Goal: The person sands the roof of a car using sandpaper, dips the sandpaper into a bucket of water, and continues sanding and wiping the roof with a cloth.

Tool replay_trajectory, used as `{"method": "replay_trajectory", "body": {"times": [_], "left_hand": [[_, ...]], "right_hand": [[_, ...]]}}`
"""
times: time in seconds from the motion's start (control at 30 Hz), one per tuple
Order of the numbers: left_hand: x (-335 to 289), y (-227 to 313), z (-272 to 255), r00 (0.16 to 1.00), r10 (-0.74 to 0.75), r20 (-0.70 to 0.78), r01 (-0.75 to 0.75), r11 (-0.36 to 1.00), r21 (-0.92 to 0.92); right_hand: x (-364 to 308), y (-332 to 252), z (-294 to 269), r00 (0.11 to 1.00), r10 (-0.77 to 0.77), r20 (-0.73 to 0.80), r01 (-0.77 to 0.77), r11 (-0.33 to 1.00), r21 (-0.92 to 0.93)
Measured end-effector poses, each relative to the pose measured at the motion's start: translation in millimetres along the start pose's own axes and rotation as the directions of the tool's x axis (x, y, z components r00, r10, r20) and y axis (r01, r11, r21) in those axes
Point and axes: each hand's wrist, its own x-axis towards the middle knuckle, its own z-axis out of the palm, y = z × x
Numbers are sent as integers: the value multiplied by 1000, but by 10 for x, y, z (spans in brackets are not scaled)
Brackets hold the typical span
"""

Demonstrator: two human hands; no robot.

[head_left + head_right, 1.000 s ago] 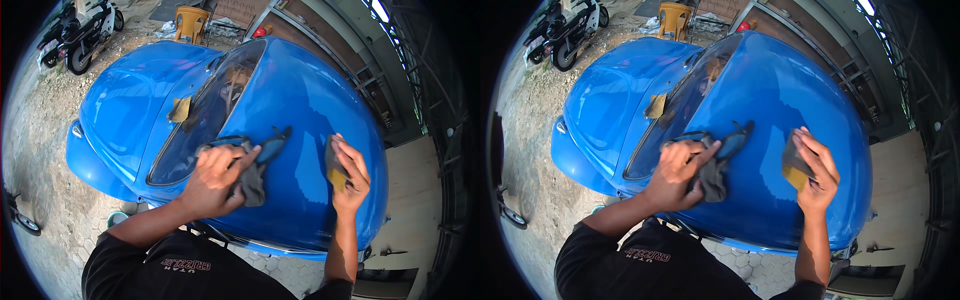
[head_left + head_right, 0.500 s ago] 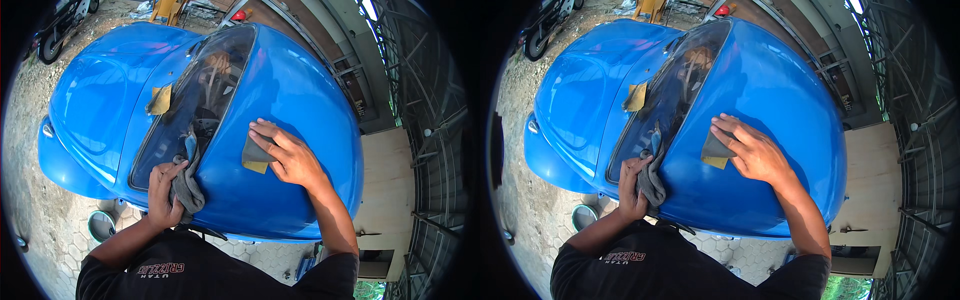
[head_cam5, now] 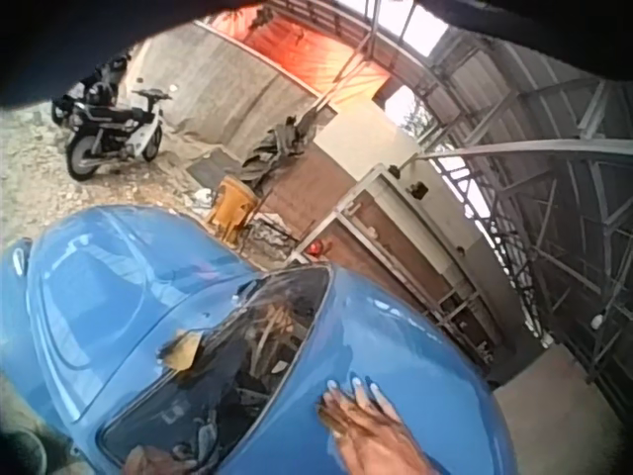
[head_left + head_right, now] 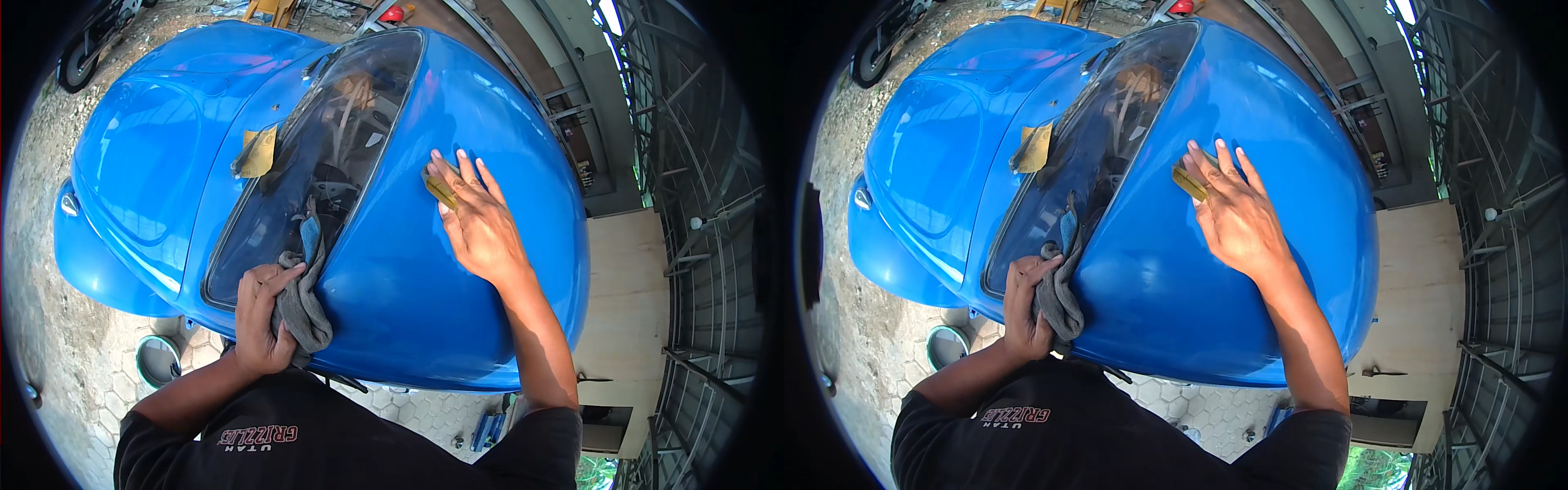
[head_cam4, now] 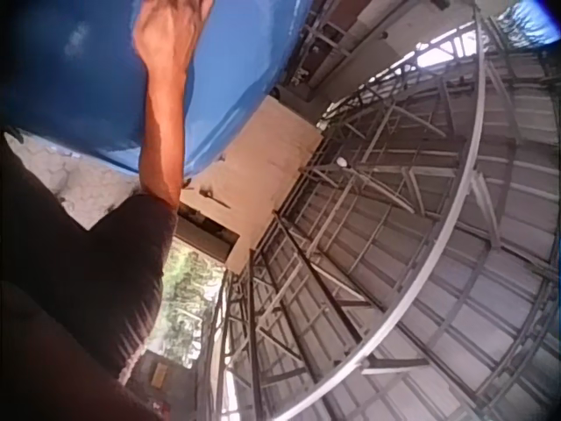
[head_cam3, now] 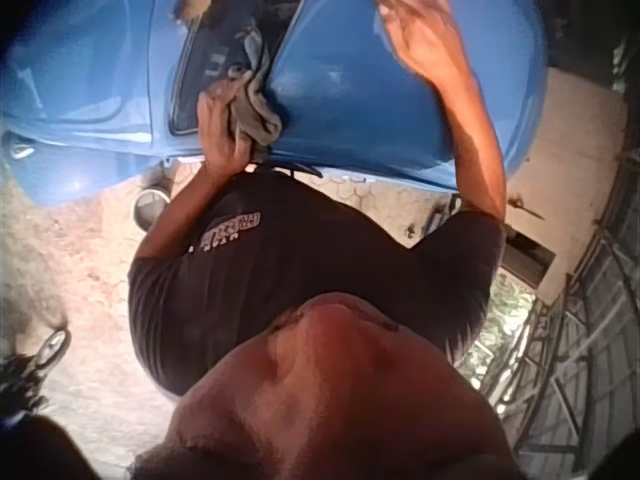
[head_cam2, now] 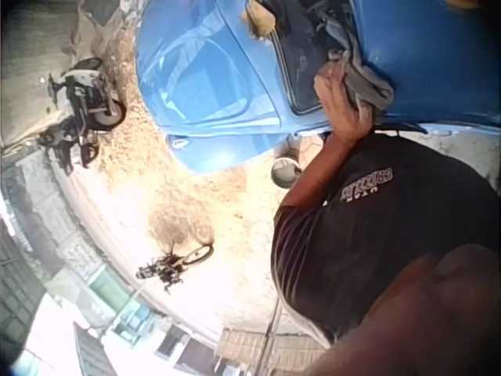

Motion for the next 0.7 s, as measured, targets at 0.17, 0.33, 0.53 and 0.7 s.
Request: {"method": "replay_trajectory", "body": {"times": [0.17, 0.33, 0.53, 0.7], "left_hand": [[-22, -36, 14, 1000, 6, 23, -7, 1000, 4], [11, -24, -2, 1000, 9, 28, -9, 1000, -20], [7, -28, -7, 999, 8, 51, -7, 1000, -23], [37, -42, -62, 998, 8, 56, -5, 999, -52]], "right_hand": [[-103, -402, 47, 995, 84, 49, -89, 990, 110], [24, -243, 92, 969, 242, -44, -242, 970, -10], [-181, -589, 52, 970, 242, 33, -244, 959, 142], [53, -347, 160, 930, 367, -39, -360, 926, 114]]}}
